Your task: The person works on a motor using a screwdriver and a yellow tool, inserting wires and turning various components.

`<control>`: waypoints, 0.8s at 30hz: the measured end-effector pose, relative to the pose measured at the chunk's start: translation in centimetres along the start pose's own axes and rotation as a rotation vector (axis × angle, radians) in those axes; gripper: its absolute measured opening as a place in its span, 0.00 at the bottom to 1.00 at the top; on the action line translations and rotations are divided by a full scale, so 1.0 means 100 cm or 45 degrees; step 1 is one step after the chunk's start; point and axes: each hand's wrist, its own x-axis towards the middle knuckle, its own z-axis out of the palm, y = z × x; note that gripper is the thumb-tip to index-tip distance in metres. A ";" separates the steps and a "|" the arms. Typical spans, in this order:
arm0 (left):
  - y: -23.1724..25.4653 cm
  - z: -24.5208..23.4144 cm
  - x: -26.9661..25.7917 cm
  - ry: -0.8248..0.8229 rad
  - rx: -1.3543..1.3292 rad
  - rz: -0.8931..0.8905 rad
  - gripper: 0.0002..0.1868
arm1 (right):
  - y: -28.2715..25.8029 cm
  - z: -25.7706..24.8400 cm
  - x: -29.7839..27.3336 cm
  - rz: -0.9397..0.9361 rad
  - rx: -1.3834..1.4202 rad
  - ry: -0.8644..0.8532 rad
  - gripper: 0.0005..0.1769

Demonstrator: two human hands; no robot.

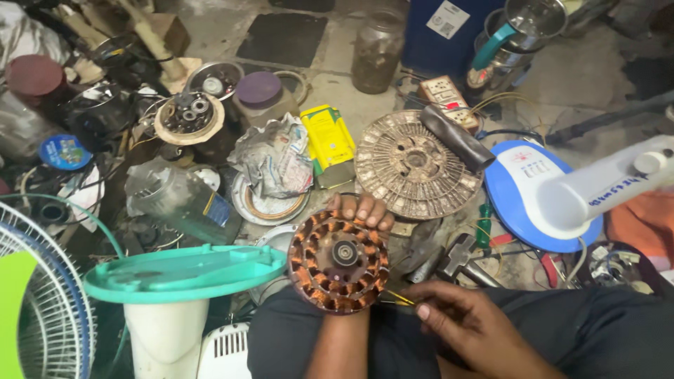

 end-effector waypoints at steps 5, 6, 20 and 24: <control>0.003 -0.007 0.003 -0.104 0.030 -0.061 0.24 | -0.006 -0.007 -0.001 0.020 0.032 -0.043 0.19; 0.004 -0.009 0.003 -0.105 0.028 -0.055 0.24 | -0.003 -0.007 0.000 0.022 0.027 -0.047 0.19; 0.007 -0.012 0.003 -0.115 0.083 -0.109 0.26 | 0.042 -0.008 0.008 -0.171 0.087 -0.032 0.19; 0.007 -0.007 0.002 -0.088 0.134 -0.162 0.27 | 0.027 -0.013 0.005 -0.093 0.122 -0.018 0.19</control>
